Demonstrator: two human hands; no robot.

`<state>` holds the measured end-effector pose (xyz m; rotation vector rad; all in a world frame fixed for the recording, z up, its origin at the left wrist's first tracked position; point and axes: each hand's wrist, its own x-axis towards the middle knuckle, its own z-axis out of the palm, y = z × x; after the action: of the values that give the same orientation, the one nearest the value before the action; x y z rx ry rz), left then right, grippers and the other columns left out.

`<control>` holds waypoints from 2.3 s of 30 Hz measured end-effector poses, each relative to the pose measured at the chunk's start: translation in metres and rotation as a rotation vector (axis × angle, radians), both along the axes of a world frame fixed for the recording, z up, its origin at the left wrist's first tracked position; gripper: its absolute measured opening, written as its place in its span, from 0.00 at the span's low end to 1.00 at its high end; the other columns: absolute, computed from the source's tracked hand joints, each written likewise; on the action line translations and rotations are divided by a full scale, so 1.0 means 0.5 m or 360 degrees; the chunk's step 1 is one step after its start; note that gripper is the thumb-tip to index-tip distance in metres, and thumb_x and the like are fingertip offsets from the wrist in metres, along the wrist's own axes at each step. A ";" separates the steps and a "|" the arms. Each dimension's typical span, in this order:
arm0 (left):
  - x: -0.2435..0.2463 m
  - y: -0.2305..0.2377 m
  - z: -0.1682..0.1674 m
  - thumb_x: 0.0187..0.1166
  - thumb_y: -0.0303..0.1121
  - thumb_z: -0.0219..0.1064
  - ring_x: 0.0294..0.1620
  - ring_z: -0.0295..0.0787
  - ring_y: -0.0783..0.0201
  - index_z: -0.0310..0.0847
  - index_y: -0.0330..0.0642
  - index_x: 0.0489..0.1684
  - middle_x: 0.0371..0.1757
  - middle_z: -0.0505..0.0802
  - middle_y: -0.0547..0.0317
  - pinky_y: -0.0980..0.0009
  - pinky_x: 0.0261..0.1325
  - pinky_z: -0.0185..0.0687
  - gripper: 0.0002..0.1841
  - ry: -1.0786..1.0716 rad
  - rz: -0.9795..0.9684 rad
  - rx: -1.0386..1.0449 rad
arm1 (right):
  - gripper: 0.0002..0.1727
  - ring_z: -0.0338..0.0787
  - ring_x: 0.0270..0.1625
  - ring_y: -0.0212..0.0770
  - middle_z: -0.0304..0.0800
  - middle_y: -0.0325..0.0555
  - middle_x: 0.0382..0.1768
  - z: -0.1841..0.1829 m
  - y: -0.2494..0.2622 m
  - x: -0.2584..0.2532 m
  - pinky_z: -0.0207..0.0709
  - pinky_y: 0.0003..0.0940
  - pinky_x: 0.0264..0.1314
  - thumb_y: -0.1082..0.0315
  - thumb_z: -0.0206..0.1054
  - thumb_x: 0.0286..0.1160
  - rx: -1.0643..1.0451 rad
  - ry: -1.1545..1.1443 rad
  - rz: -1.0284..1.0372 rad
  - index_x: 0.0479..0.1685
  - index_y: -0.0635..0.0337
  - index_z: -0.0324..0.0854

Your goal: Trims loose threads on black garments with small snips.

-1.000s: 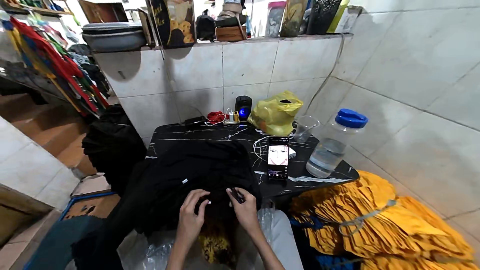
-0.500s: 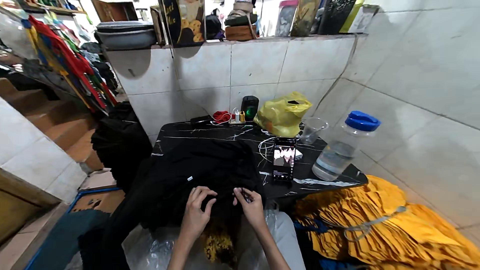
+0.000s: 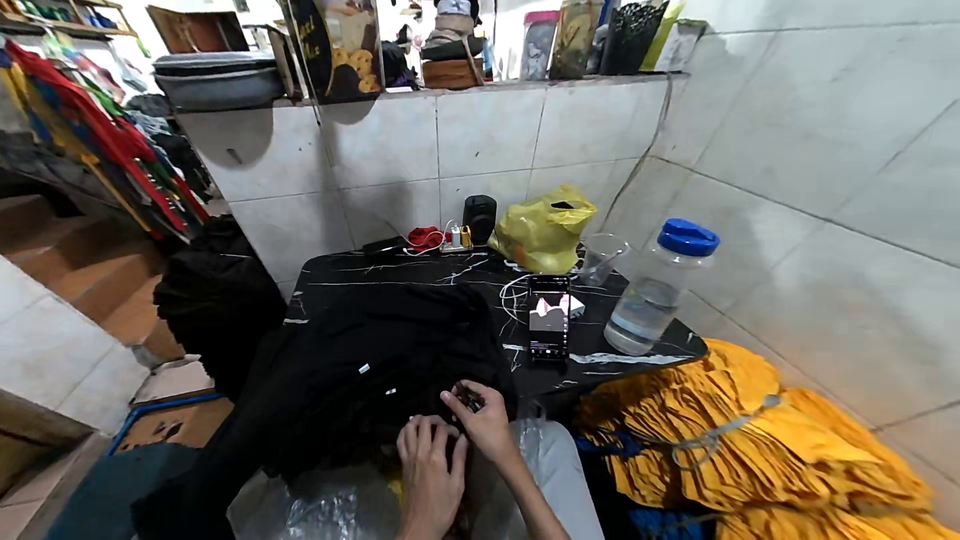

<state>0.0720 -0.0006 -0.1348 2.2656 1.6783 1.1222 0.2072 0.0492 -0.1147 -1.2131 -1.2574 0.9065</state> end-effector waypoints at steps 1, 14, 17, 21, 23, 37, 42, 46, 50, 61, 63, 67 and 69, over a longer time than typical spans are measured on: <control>0.003 -0.006 0.000 0.81 0.52 0.62 0.74 0.78 0.54 0.91 0.55 0.42 0.56 0.92 0.67 0.46 0.82 0.61 0.15 -0.0193 -0.0092 -0.0112 | 0.14 0.91 0.35 0.32 0.93 0.41 0.35 0.002 0.001 0.006 0.88 0.30 0.44 0.56 0.77 0.72 -0.0026 -0.0128 0.0026 0.42 0.59 0.92; -0.027 0.014 0.068 0.69 0.22 0.76 0.37 0.92 0.61 0.72 0.39 0.38 0.34 0.91 0.53 0.69 0.42 0.90 0.14 -0.1578 -0.0728 -0.0379 | 0.18 0.93 0.44 0.43 0.94 0.42 0.37 0.044 0.067 0.038 0.86 0.50 0.52 0.46 0.73 0.74 -0.0023 -0.0970 -0.0009 0.51 0.47 0.91; -0.040 0.031 0.080 0.69 0.23 0.77 0.40 0.94 0.58 0.78 0.37 0.40 0.39 0.92 0.52 0.66 0.42 0.95 0.11 -0.1526 -0.0649 -0.0457 | 0.21 0.93 0.45 0.40 0.94 0.42 0.38 0.035 0.072 0.051 0.86 0.47 0.55 0.43 0.72 0.74 0.0019 -0.0919 0.0109 0.49 0.50 0.90; -0.052 0.050 0.075 0.66 0.22 0.80 0.44 0.94 0.56 0.83 0.35 0.38 0.41 0.93 0.51 0.63 0.48 0.96 0.10 -0.1477 -0.0549 -0.0401 | 0.26 0.77 0.24 0.34 0.75 0.38 0.17 0.022 0.002 0.039 0.73 0.35 0.30 0.45 0.68 0.79 0.0166 -0.0672 -0.0015 0.21 0.56 0.80; -0.055 0.052 0.073 0.65 0.23 0.81 0.43 0.95 0.55 0.83 0.36 0.37 0.40 0.93 0.51 0.64 0.47 0.96 0.11 -0.1485 -0.0527 -0.0394 | 0.28 0.74 0.21 0.32 0.72 0.36 0.14 0.021 -0.049 0.028 0.70 0.34 0.27 0.47 0.65 0.83 0.0105 -0.0599 -0.0056 0.15 0.55 0.79; -0.055 0.029 0.086 0.70 0.20 0.75 0.46 0.96 0.58 0.86 0.34 0.43 0.45 0.94 0.52 0.65 0.46 0.98 0.08 -0.1321 -0.0524 -0.0376 | 0.14 0.78 0.25 0.27 0.83 0.38 0.26 0.003 -0.140 -0.042 0.74 0.21 0.29 0.68 0.60 0.87 -0.0097 0.0328 0.0140 0.31 0.61 0.82; -0.051 0.032 0.081 0.69 0.18 0.73 0.49 0.95 0.60 0.87 0.34 0.43 0.45 0.95 0.54 0.67 0.46 0.96 0.08 -0.1283 -0.0560 -0.0341 | 0.19 0.85 0.28 0.32 0.85 0.38 0.24 -0.005 -0.136 -0.039 0.81 0.28 0.34 0.53 0.63 0.87 -0.0158 0.0042 0.0015 0.34 0.58 0.86; -0.052 0.029 0.080 0.72 0.21 0.74 0.52 0.95 0.62 0.87 0.36 0.49 0.51 0.94 0.56 0.67 0.48 0.97 0.10 -0.1176 -0.0593 -0.0417 | 0.15 0.80 0.24 0.31 0.79 0.37 0.21 -0.007 -0.125 -0.033 0.78 0.27 0.31 0.59 0.65 0.83 -0.0146 0.0006 -0.0022 0.30 0.59 0.81; -0.056 0.025 0.085 0.75 0.24 0.72 0.59 0.94 0.62 0.87 0.40 0.58 0.60 0.93 0.58 0.66 0.54 0.97 0.14 -0.1096 -0.0599 -0.0493 | 0.18 0.78 0.26 0.29 0.80 0.36 0.23 -0.008 -0.128 -0.033 0.73 0.25 0.31 0.62 0.58 0.88 -0.0197 0.0078 0.0032 0.29 0.59 0.83; -0.060 0.021 0.076 0.71 0.23 0.73 0.63 0.92 0.59 0.85 0.40 0.63 0.66 0.90 0.56 0.64 0.53 0.97 0.19 -0.1143 -0.0573 -0.0527 | 0.21 0.88 0.31 0.32 0.89 0.36 0.27 0.003 -0.124 -0.006 0.84 0.33 0.39 0.46 0.64 0.84 -0.0190 -0.0407 -0.0115 0.38 0.54 0.89; -0.057 0.020 0.077 0.71 0.22 0.73 0.64 0.91 0.58 0.84 0.39 0.63 0.67 0.90 0.56 0.64 0.54 0.97 0.20 -0.1156 -0.0580 -0.0514 | 0.16 0.90 0.34 0.29 0.92 0.35 0.30 0.004 -0.126 -0.011 0.86 0.30 0.42 0.50 0.69 0.81 -0.0213 -0.0349 -0.0059 0.41 0.54 0.90; -0.054 0.014 0.079 0.70 0.22 0.73 0.65 0.91 0.60 0.85 0.40 0.64 0.68 0.89 0.56 0.65 0.54 0.97 0.21 -0.1090 -0.0567 -0.0511 | 0.12 0.86 0.28 0.33 0.85 0.39 0.26 0.001 -0.129 -0.022 0.83 0.31 0.36 0.58 0.69 0.80 -0.0210 -0.0338 -0.0095 0.35 0.58 0.84; -0.054 0.013 0.078 0.71 0.22 0.73 0.66 0.90 0.60 0.86 0.40 0.63 0.70 0.87 0.54 0.65 0.53 0.97 0.20 -0.1077 -0.0572 -0.0490 | 0.12 0.87 0.33 0.38 0.86 0.42 0.28 0.003 -0.133 -0.023 0.82 0.40 0.41 0.58 0.64 0.82 -0.0256 -0.0529 -0.0074 0.39 0.57 0.85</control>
<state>0.0448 0.0060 -0.0958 1.6393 1.0426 1.2396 0.1957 -0.0173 -0.1130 -1.5621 -1.4303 0.8057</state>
